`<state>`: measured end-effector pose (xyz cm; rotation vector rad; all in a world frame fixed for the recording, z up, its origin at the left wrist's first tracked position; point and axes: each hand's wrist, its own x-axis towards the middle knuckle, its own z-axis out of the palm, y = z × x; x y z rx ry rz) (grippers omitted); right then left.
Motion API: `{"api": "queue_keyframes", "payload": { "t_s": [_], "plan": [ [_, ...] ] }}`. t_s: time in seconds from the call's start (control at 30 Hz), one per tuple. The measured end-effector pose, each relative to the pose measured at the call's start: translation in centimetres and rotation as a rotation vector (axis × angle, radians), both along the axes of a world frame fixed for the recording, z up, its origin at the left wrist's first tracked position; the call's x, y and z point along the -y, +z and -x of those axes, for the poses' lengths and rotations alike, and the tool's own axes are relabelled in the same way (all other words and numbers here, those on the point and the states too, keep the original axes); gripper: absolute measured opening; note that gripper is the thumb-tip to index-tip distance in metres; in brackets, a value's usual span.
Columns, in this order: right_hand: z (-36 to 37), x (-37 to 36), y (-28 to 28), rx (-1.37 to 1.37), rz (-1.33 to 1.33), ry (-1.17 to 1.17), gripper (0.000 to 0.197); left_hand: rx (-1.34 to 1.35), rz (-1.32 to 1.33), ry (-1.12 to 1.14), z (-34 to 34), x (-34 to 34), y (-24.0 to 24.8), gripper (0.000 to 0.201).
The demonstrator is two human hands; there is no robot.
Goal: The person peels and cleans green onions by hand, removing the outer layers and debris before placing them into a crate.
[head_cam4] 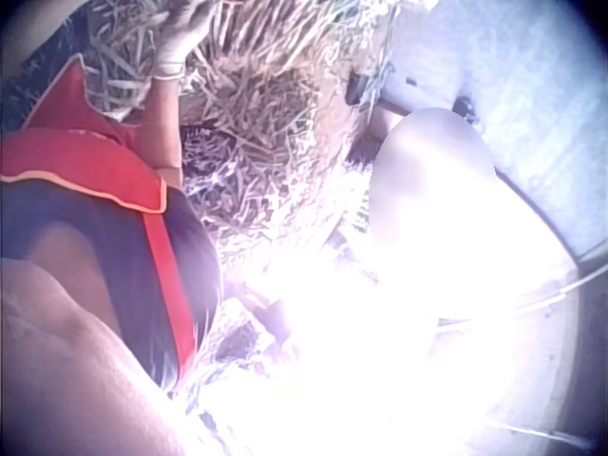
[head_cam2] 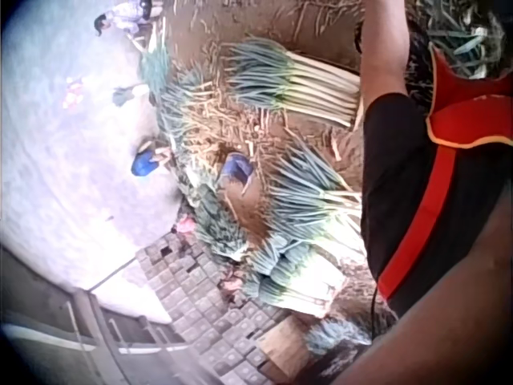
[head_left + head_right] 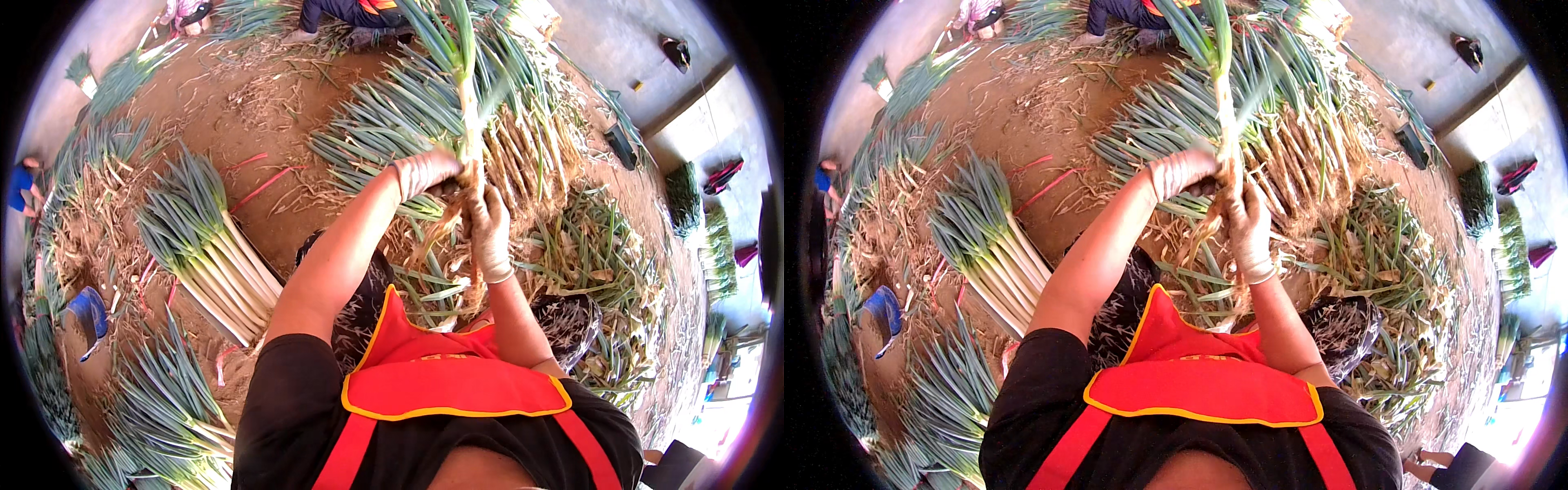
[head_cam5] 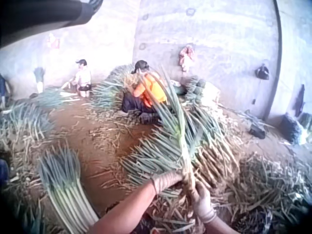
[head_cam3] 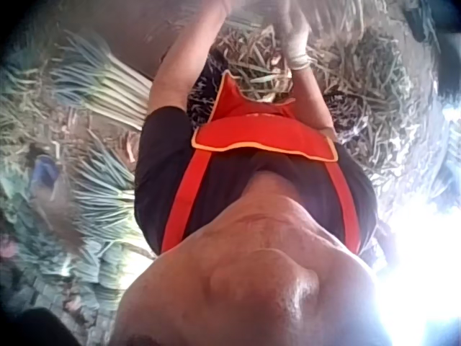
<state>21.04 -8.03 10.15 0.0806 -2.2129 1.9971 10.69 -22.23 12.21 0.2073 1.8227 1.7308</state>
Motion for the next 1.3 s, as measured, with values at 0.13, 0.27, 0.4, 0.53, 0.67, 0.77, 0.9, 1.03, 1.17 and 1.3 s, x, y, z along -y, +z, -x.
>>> {"api": "queue_keyframes", "payload": {
  "t_s": [0.13,0.27,0.4,0.53,0.67,0.77,0.9,1.03,1.17,1.3],
  "plan": [
    [-0.1,0.0,2.7,0.009,0.059,0.03,0.025,-0.263,0.759,-0.228,2.2,1.1,-4.2,0.02],
    [-1.0,-0.7,2.2,0.134,0.183,0.187,0.03,-0.157,-0.278,0.016,4.8,3.8,-2.7,0.034],
    [-1.1,-1.8,-1.2,0.309,0.225,0.317,0.042,-0.199,-0.85,0.126,2.3,5.0,0.8,0.041],
    [3.2,-1.9,-3.5,-0.142,-0.491,-0.027,0.065,-0.112,-0.863,0.26,3.2,3.9,-0.9,0.031],
    [6.3,1.7,0.0,-0.193,-0.47,-0.142,0.058,-0.09,-0.793,0.314,3.0,3.6,-0.6,0.029],
    [6.7,3.3,1.7,-0.108,-0.319,0.0,0.04,-0.074,-0.85,0.253,2.9,3.7,-1.5,0.033],
    [8.2,2.9,-0.5,0.077,0.093,0.147,0.033,-0.101,-0.883,0.214,3.2,3.9,-1.3,0.036],
    [7.7,2.2,-0.1,0.202,0.515,0.227,0.026,-0.119,-0.9,0.197,2.7,4.2,-1.0,0.04],
    [6.8,3.0,-0.3,0.192,0.22,0.093,0.033,-0.128,-1.013,0.198,2.9,4.3,-0.5,0.044],
    [5.1,0.2,-9.1,-0.079,-0.868,0.174,0.019,-0.071,-1.206,0.241,3.5,4.5,-0.3,0.045]
  ]
}}
